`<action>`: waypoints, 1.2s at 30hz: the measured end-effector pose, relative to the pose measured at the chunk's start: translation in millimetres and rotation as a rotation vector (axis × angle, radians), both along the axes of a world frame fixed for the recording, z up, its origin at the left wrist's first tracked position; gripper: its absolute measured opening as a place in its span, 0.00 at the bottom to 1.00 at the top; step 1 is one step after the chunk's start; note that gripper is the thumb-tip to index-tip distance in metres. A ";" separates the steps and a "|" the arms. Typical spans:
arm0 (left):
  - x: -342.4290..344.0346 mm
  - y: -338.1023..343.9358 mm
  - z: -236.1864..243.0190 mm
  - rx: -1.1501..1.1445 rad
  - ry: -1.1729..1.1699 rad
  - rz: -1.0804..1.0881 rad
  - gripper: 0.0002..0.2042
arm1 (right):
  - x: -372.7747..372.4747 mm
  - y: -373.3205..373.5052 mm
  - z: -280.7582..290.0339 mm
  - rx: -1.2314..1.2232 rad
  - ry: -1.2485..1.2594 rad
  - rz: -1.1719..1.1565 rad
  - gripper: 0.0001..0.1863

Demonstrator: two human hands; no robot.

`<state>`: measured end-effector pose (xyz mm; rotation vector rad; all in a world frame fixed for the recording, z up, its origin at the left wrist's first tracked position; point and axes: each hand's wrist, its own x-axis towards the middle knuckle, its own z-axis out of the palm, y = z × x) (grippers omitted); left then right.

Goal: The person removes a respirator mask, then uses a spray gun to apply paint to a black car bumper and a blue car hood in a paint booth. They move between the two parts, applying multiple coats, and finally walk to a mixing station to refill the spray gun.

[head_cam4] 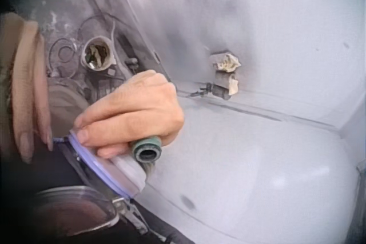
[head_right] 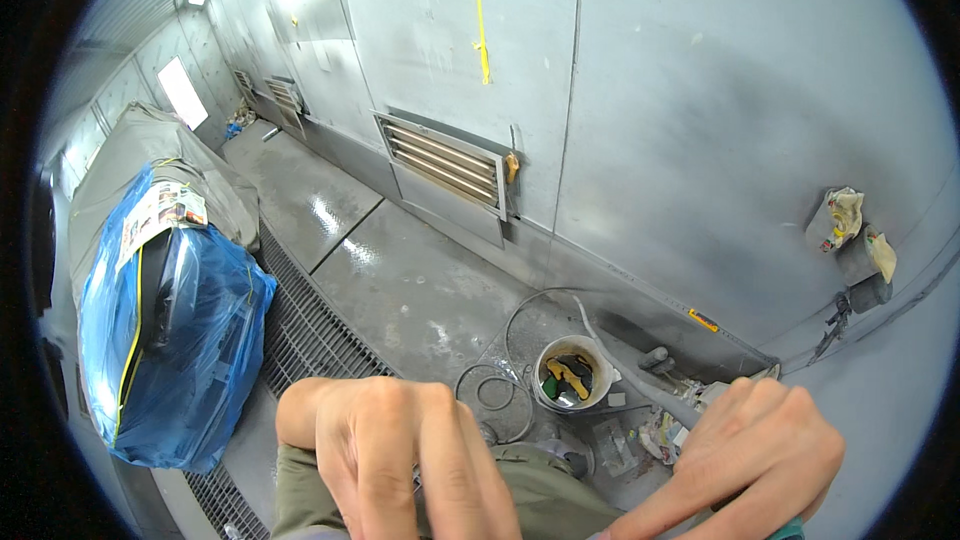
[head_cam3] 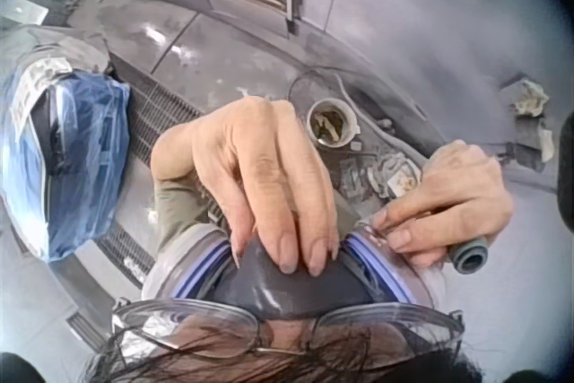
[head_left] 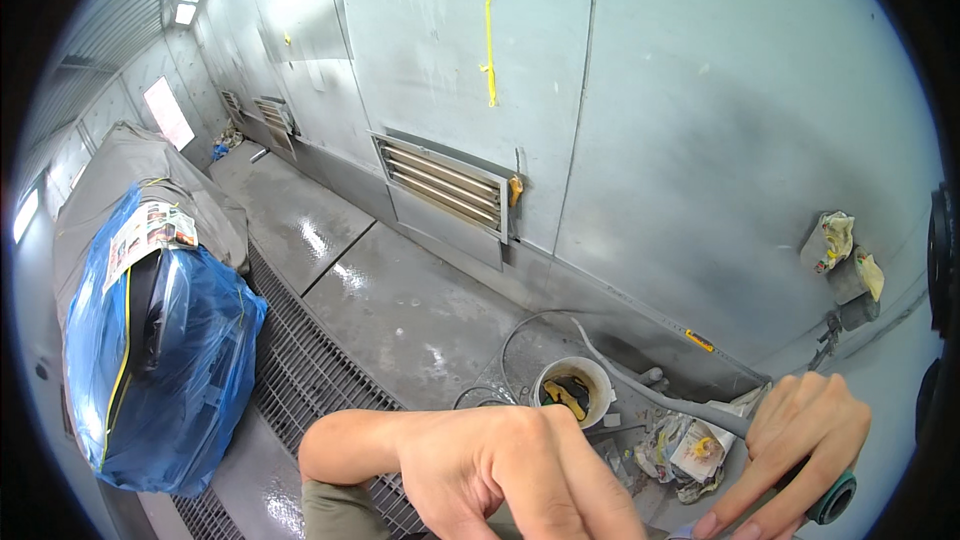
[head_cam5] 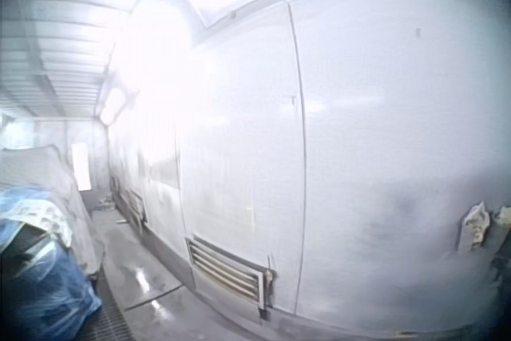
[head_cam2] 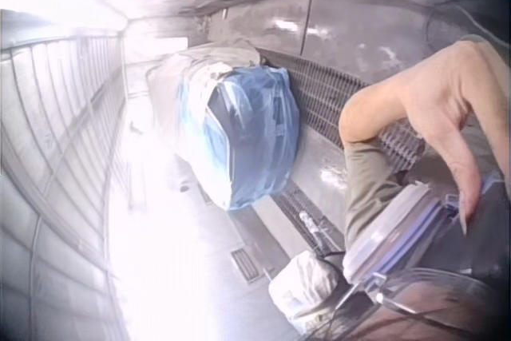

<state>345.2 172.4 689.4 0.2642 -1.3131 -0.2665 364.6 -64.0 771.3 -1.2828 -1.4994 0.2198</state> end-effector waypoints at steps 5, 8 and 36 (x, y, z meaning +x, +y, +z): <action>9.6 -11.7 -4.3 -0.228 -0.024 0.022 0.12 | 6.0 11.3 -3.6 0.061 0.065 -0.032 0.10; 12.9 5.5 0.9 -0.050 -0.090 0.089 0.14 | 10.7 15.7 -2.6 0.030 0.016 0.083 0.10; -8.1 109.0 -46.0 0.612 0.329 0.621 0.24 | -0.2 -4.1 -56.4 0.321 0.125 -0.568 0.16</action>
